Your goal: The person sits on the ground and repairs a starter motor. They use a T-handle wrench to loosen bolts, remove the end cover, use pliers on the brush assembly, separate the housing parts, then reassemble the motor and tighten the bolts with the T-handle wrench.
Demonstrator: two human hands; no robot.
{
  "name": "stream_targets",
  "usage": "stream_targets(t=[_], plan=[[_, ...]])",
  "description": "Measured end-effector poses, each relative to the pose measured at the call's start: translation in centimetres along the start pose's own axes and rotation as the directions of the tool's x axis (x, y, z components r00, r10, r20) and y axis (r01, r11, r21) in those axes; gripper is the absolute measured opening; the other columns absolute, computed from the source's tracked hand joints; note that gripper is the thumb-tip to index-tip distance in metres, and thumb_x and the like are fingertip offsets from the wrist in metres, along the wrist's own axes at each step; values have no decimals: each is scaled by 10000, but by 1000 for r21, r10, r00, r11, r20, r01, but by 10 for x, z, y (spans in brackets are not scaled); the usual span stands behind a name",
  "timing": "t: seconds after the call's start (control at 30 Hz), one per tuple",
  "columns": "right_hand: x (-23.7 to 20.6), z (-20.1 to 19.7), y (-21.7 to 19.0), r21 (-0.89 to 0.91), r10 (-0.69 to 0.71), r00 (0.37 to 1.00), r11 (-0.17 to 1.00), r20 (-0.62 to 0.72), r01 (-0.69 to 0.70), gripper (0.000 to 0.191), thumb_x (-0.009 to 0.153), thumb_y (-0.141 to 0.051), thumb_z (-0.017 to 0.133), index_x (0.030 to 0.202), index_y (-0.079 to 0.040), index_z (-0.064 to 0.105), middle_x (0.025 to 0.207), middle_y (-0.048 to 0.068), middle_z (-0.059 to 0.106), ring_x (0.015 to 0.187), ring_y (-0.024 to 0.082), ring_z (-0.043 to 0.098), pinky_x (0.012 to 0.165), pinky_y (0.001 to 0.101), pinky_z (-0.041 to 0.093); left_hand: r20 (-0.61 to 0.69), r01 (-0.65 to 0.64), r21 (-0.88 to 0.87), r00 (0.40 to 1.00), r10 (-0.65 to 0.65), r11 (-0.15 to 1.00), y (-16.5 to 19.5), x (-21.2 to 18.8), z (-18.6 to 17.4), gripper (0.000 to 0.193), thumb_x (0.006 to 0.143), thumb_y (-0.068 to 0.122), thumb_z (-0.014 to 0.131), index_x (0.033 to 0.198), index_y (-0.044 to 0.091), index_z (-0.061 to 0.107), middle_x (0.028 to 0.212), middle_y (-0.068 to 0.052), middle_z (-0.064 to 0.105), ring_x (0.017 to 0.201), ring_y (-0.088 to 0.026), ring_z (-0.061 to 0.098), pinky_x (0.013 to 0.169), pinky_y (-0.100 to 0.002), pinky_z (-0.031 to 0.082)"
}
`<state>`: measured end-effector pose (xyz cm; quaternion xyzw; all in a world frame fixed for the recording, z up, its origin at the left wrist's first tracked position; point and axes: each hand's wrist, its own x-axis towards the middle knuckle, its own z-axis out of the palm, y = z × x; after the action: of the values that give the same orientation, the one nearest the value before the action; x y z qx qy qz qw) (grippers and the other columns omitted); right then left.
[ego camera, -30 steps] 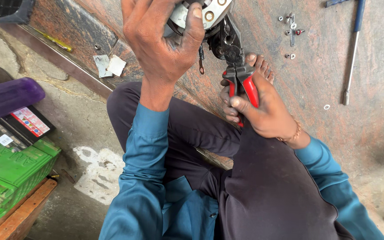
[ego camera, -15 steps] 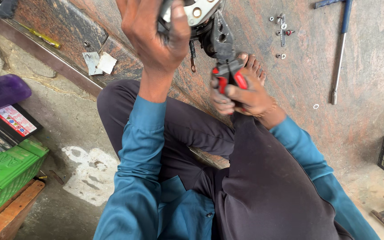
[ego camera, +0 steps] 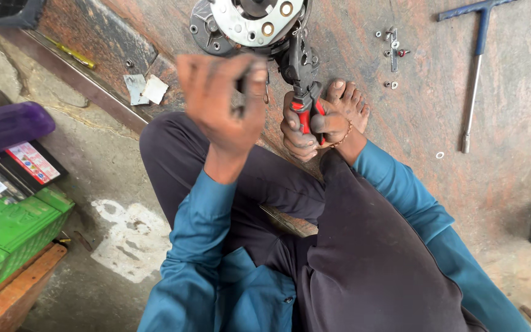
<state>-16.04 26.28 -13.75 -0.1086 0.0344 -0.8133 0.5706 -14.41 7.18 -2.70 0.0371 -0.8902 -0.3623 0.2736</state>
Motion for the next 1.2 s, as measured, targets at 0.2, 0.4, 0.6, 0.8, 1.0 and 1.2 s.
stream_targets(t=[0.2, 0.4, 0.6, 0.8, 1.0, 1.2], plan=[[-10, -28, 2, 68, 2, 990, 998, 141, -12, 413, 978, -357, 731, 1122, -44, 501, 738, 63, 528, 575, 173, 518, 492, 336, 432, 123, -55, 5, 991, 54, 998, 12, -8, 0, 355, 1050, 158, 742, 1329, -39, 647, 977, -110, 644, 909, -280, 478, 791, -376, 437], [2, -62, -4, 208, -204, 876, 970, 437, 123, 365, 961, -284, 710, 1105, -10, 518, 727, 94, 574, 539, 208, 594, 490, 374, 557, 109, 15, -96, 994, -5, 995, 14, -2, 8, 343, 1020, 129, 794, 1313, 10, 662, 901, -66, 636, 807, -190, 480, 718, -342, 422], [-14, -46, -21, 160, -273, 857, 961, 437, 225, 369, 954, -268, 710, 1076, 31, 529, 727, 126, 605, 528, 226, 644, 498, 383, 642, 77, 86, -65, 994, -81, 994, 13, 1, 11, 335, 956, 192, 883, 1183, 37, 691, 739, -16, 527, 740, -173, 478, 615, -331, 393], [-47, 31, -11, -438, -233, 934, 894, -269, 97, 444, 985, -358, 717, 1118, 49, 603, 845, 147, 674, 663, 237, 674, 627, 358, 588, 37, 148, -125, 989, -144, 981, 6, 0, 18, 185, 997, 189, 824, 1102, 60, 743, 760, -28, 579, 717, -136, 523, 597, -310, 395], [-24, 84, -16, -788, -320, 788, 532, -526, -310, 387, 1040, -322, 606, 1218, 20, 645, 1000, 110, 726, 845, 188, 665, 798, 315, 569, 68, 93, -181, 994, -82, 979, -4, -4, 14, 149, 1050, 179, 774, 1143, 70, 730, 842, -15, 634, 742, -120, 573, 597, -275, 437], [-19, 116, -25, -865, -472, 775, -49, -420, -499, 274, 1072, -269, 635, 1087, 1, 682, 839, 118, 614, 798, 219, 539, 794, 366, 478, -5, 125, -204, 992, -128, 971, -3, -11, 23, 155, 1033, 162, 786, 1113, 64, 697, 901, -22, 642, 660, -88, 564, 584, -271, 431]])
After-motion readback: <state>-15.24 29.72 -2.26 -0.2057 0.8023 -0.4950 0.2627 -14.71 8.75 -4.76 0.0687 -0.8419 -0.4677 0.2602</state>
